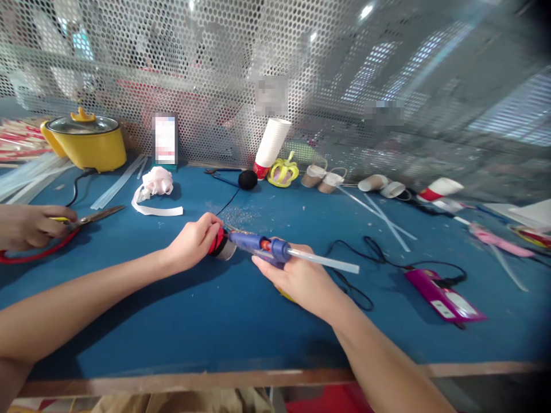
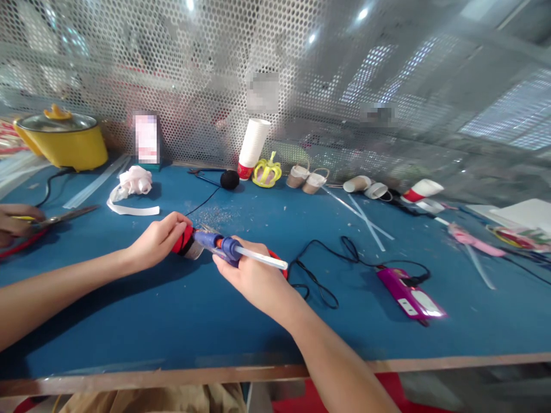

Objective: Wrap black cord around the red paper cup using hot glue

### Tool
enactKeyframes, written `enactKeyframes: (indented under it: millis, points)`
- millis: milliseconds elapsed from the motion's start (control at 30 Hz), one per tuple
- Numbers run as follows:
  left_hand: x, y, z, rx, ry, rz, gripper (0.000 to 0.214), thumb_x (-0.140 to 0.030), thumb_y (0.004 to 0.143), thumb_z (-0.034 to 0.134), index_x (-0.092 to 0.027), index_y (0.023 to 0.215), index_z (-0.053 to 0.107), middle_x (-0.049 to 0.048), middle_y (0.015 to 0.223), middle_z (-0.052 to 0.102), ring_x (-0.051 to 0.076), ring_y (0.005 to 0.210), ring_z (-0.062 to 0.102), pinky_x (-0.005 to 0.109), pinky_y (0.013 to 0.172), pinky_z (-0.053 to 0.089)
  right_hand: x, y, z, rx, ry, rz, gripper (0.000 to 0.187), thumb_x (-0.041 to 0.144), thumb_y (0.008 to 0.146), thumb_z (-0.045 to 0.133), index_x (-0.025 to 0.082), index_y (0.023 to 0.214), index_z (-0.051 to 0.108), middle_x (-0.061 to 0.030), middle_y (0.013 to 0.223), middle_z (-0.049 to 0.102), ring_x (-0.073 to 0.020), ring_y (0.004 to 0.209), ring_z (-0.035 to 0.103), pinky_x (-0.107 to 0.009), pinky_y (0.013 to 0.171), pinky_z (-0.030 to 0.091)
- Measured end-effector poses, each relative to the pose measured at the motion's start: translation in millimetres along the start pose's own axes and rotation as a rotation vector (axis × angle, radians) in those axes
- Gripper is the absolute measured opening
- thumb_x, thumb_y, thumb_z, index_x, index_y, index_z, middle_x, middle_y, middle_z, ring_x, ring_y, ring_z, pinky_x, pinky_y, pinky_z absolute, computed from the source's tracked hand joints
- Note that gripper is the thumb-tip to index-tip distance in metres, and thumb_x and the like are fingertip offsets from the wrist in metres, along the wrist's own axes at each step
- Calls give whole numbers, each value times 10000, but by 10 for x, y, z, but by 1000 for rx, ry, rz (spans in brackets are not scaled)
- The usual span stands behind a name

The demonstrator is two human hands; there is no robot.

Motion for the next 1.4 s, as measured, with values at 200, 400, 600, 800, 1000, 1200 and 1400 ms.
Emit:
enactKeyframes:
  millis: [200, 400, 600, 800, 1000, 1200, 1400]
  points:
    - [-6, -2, -4, -9, 22, 31, 252, -289, 872, 295, -152, 932, 498, 27, 700, 597, 137, 607, 542, 250, 582, 416, -51, 82, 9, -25, -30, -18, 216, 345, 811, 480, 176, 804, 614, -40, 656, 636, -176, 607, 586, -264, 594, 409]
    - [5, 0, -5, -3, 22, 17, 263, -289, 871, 295, -149, 954, 502, 21, 676, 590, 140, 593, 541, 250, 573, 412, 1, 42, -6, -21, -13, -32, 180, 325, 803, 486, 186, 758, 590, -26, 664, 627, -153, 584, 565, -249, 562, 393]
    - [32, 14, -20, -20, 15, -20, 269, -293, 864, 297, -156, 938, 516, 37, 707, 610, 147, 623, 552, 252, 601, 423, 126, -34, 22, 52, 69, 11, 135, 286, 794, 499, 190, 707, 536, -1, 657, 611, -123, 556, 538, -227, 536, 387]
    - [35, 19, -11, -13, 9, -5, 268, -291, 869, 289, -158, 943, 509, 23, 696, 612, 142, 606, 552, 251, 596, 426, 202, -50, 36, 63, 65, 9, 142, 247, 775, 526, 193, 645, 507, 15, 608, 587, -111, 532, 516, -218, 530, 376]
    - [20, 8, -6, -12, 19, 0, 261, -296, 867, 295, -159, 944, 503, 21, 690, 600, 142, 603, 549, 249, 582, 423, 17, -5, -3, 15, 37, 14, 176, 323, 798, 502, 195, 683, 540, 3, 618, 609, -132, 556, 557, -235, 559, 395]
    - [-2, -20, 11, -6, 16, 59, 261, -287, 876, 293, -155, 969, 498, 21, 700, 598, 132, 602, 549, 237, 574, 421, -142, 65, 71, 44, 83, 97, 267, 374, 793, 498, 199, 593, 521, 32, 411, 514, -136, 437, 531, -248, 508, 400]
    - [15, -26, 16, -6, -4, 56, 278, -300, 876, 297, -153, 993, 501, 33, 733, 614, 142, 631, 565, 242, 581, 423, -274, 127, 133, 114, 472, 260, 236, 357, 778, 511, 175, 628, 511, 53, 366, 464, -92, 326, 435, -221, 405, 389]
Point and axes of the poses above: each hand's wrist, its own y-axis towards the middle knuckle, its own z-axis out of the palm, x = y × z, the point moved 9 cm from there along y, towards the middle knuckle
